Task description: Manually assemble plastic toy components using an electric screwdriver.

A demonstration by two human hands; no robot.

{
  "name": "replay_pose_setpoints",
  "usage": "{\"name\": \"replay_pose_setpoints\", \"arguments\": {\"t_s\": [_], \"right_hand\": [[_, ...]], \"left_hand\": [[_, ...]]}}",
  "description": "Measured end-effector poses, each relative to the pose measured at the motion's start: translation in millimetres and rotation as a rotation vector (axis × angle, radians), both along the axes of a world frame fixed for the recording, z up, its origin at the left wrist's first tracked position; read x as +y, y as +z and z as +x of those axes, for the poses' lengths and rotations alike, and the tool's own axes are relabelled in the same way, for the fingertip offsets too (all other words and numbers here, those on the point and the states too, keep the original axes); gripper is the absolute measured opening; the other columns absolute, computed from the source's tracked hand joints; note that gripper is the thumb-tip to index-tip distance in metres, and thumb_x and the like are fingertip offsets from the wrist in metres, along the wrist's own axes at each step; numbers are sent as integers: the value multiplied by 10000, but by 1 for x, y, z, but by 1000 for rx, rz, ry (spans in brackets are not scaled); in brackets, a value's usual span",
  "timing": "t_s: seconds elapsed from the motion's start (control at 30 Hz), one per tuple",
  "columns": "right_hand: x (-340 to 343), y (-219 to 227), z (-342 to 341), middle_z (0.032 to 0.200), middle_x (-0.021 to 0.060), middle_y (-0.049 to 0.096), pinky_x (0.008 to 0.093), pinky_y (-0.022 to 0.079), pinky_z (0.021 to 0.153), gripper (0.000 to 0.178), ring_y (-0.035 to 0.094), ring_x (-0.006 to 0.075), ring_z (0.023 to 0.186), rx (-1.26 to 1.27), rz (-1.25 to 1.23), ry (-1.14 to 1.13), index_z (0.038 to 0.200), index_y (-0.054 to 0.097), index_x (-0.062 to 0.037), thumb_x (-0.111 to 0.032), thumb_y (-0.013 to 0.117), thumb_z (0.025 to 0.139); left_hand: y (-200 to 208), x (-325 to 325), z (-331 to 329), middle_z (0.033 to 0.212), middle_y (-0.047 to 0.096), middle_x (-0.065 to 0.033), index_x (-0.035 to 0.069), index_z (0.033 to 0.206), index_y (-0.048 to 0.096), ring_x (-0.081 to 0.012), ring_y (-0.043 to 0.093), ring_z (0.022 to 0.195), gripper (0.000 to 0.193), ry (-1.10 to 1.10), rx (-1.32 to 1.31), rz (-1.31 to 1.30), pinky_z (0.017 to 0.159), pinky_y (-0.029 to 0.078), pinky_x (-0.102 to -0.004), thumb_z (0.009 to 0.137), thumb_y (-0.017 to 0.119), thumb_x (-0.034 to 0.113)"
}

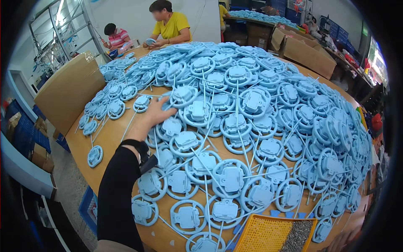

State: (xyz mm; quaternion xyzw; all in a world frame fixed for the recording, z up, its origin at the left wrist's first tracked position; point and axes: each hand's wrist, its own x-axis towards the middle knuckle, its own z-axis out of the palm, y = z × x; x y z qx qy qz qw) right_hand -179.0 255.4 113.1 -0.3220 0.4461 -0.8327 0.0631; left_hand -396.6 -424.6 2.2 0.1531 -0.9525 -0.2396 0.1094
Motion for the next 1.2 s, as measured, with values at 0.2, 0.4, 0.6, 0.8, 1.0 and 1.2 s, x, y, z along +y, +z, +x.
{"name": "replay_pose_setpoints", "arguments": {"t_s": [0.2, 0.4, 0.6, 0.8, 1.0, 1.2], "right_hand": [[-2, 6, 16, 713, 86, 614, 292, 520, 488, 539, 606, 169, 518, 47, 56, 85, 1115, 552, -21, -346, 790, 757], [55, -63, 42, 713, 90, 628, 290, 531, 483, 527, 611, 173, 504, 17, -943, -129, 1103, 563, -22, -354, 784, 760], [38, -4, 39, 736, 96, 630, 301, 530, 487, 517, 610, 180, 511, 6, 7, 120, 1100, 551, -18, -335, 786, 765], [23, -17, 28, 763, 101, 631, 305, 535, 503, 546, 614, 180, 535, 12, -62, 83, 1138, 526, -15, -316, 790, 766], [15, -5, 13, 779, 102, 617, 278, 528, 461, 508, 615, 177, 530, 75, -31, 110, 1150, 531, -16, -282, 771, 789], [10, -2, 1, 737, 101, 622, 277, 516, 438, 528, 591, 175, 478, -24, 73, 51, 1125, 547, -24, -305, 799, 756]], "left_hand": [[12, 59, 49, 1397, 343, -264, 198, 1308, 534, -431, 371, 1273, 684, -93, 50, 61, 1064, 323, -446, 695, 703, 447], [20, 91, 96, 1407, 372, -178, 286, 1278, 546, -424, 341, 1289, 479, -161, 40, -103, 1052, 304, -518, 813, 634, 361], [80, 145, 170, 1345, 446, -141, 172, 1284, 537, -365, 361, 1283, 460, -229, -24, -455, 1014, 314, -524, 834, 616, 224], [105, 135, 202, 1382, 435, -159, 131, 1405, 408, -337, 365, 1311, 811, -703, -305, -95, 1087, 276, -461, 727, 773, 384], [94, 34, 34, 1323, 490, -210, 34, 1282, 513, -348, 482, 1198, 656, -193, 34, -136, 1009, 388, -388, 755, 703, 376], [14, -10, -102, 1346, 453, -244, 1, 1310, 468, -381, 446, 1247, 593, -53, 288, -92, 999, 406, -440, 815, 600, 300]]}}
